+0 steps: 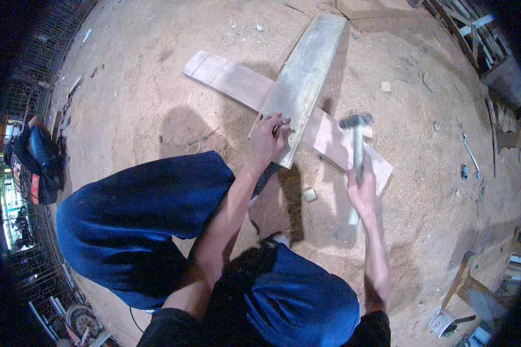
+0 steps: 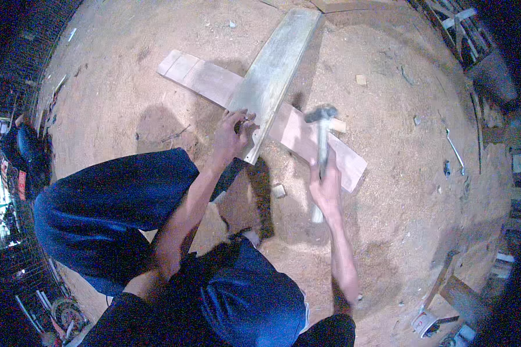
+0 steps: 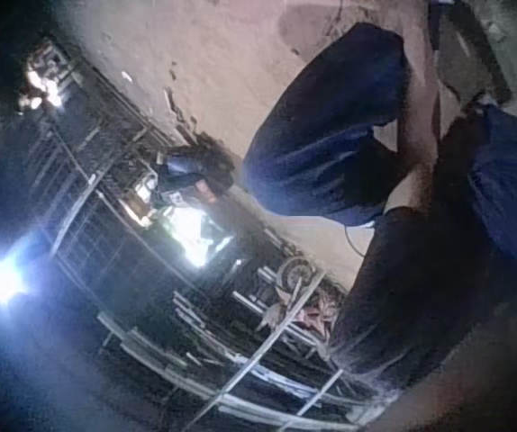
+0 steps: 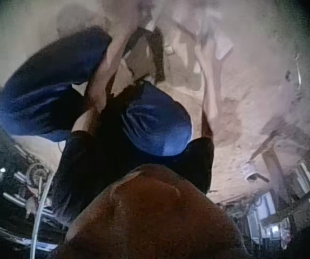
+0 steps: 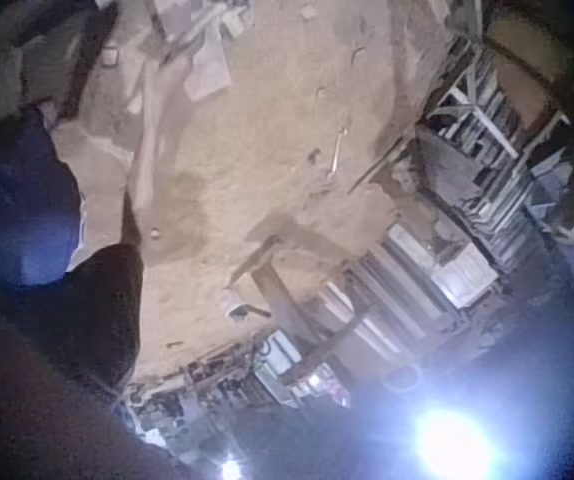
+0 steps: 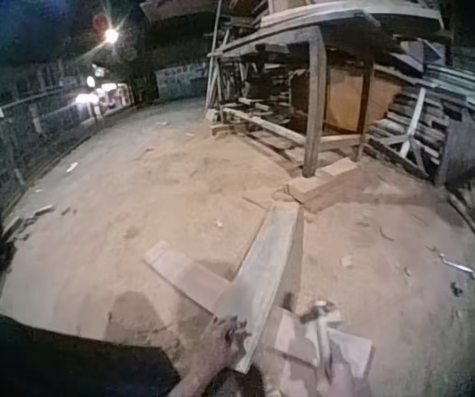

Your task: The person aligns wooden planks on a dirt floor, positions small blocks, and drives nails into the wood using a hammer to assemble a structure.

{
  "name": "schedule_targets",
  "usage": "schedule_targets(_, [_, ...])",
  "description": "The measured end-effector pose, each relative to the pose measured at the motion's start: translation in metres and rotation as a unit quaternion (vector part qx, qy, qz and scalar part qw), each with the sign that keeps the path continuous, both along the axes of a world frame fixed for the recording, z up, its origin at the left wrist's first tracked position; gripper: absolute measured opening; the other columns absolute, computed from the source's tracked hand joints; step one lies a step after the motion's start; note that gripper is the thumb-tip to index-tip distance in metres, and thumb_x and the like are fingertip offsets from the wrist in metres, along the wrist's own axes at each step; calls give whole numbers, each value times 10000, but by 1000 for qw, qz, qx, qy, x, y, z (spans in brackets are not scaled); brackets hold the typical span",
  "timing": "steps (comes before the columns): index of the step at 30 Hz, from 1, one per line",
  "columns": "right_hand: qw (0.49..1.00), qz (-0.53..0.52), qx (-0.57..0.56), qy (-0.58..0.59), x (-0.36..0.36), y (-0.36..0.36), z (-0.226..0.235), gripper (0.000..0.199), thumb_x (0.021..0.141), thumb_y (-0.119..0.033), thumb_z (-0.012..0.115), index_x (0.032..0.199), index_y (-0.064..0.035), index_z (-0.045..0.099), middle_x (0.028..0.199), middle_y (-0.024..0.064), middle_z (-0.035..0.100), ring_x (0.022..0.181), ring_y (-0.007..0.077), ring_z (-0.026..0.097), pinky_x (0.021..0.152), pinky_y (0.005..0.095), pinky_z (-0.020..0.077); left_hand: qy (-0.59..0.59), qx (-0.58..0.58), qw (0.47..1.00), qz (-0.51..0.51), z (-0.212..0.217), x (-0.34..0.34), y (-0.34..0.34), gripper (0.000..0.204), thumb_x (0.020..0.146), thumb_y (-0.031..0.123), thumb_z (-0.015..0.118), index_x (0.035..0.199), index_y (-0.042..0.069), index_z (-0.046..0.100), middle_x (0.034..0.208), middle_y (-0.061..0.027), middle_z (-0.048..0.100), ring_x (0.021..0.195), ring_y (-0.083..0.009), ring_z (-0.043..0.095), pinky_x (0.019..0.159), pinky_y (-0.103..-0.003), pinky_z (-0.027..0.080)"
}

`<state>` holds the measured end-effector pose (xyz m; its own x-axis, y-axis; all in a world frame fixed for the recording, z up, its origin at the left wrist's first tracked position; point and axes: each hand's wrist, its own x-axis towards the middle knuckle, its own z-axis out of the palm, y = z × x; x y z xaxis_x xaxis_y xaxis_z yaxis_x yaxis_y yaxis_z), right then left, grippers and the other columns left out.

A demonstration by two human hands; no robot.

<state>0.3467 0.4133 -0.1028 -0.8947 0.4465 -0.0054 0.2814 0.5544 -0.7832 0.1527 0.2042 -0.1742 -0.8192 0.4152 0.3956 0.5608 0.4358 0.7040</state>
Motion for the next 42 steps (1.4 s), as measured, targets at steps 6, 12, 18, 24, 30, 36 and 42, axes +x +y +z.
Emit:
schedule_targets(6, [973,216,-8,-81,-57,-21,69,626,1033,-193,515,1599,-99,264,1124,318,689,826,410,704,811,523,514,12,-2,1000,1,0,-2,-15,203,797,13,660,992,8,717,1059,-205,715,1026,-391,652,962,-469,480])
schedule_targets(12, [947,299,101,-57,-72,-12,55,663,1005,-153,526,1610,-135,254,884,297,693,714,380,691,728,518,497,-66,-23,997,27,13,5,5,244,771,-12,648,1008,-49,698,1164,-232,690,1056,-398,655,920,-418,529])
schedule_targets(18, [962,260,18,-79,-82,-42,91,673,989,-119,522,1607,-129,256,813,290,675,633,352,656,680,494,496,-68,-2,998,6,3,2,-22,209,848,101,650,1032,15,701,1153,-176,693,1109,-380,638,1135,-467,385])
schedule_targets(24, [948,293,117,-32,-77,-27,66,670,1006,-113,513,1615,-137,236,703,248,632,534,297,596,601,480,496,-9,-18,1000,-4,11,0,-9,240,774,29,650,995,-9,734,1125,-227,693,1071,-392,639,976,-459,499])
schedule_targets(30, [960,266,86,-10,-73,-39,67,678,1001,-94,523,1613,-134,235,739,272,651,561,301,637,577,470,532,-59,61,996,2,13,3,-9,199,786,92,667,954,17,744,1097,-221,700,1049,-410,642,986,-452,501])
schedule_targets(36, [954,285,84,-45,-77,-36,81,697,973,-80,542,1602,-133,247,815,296,656,695,452,654,705,519,511,-11,38,999,20,-1,-1,-11,185,784,92,667,934,18,746,1116,-205,705,1038,-405,645,994,-445,497])
schedule_targets(42, [941,304,45,-140,-81,-36,88,670,970,-84,521,1588,-149,270,829,306,643,733,473,656,659,541,498,-24,-6,1000,9,-19,-5,-12,155,778,77,672,900,5,736,1124,-210,706,1118,-390,625,1048,-451,461])
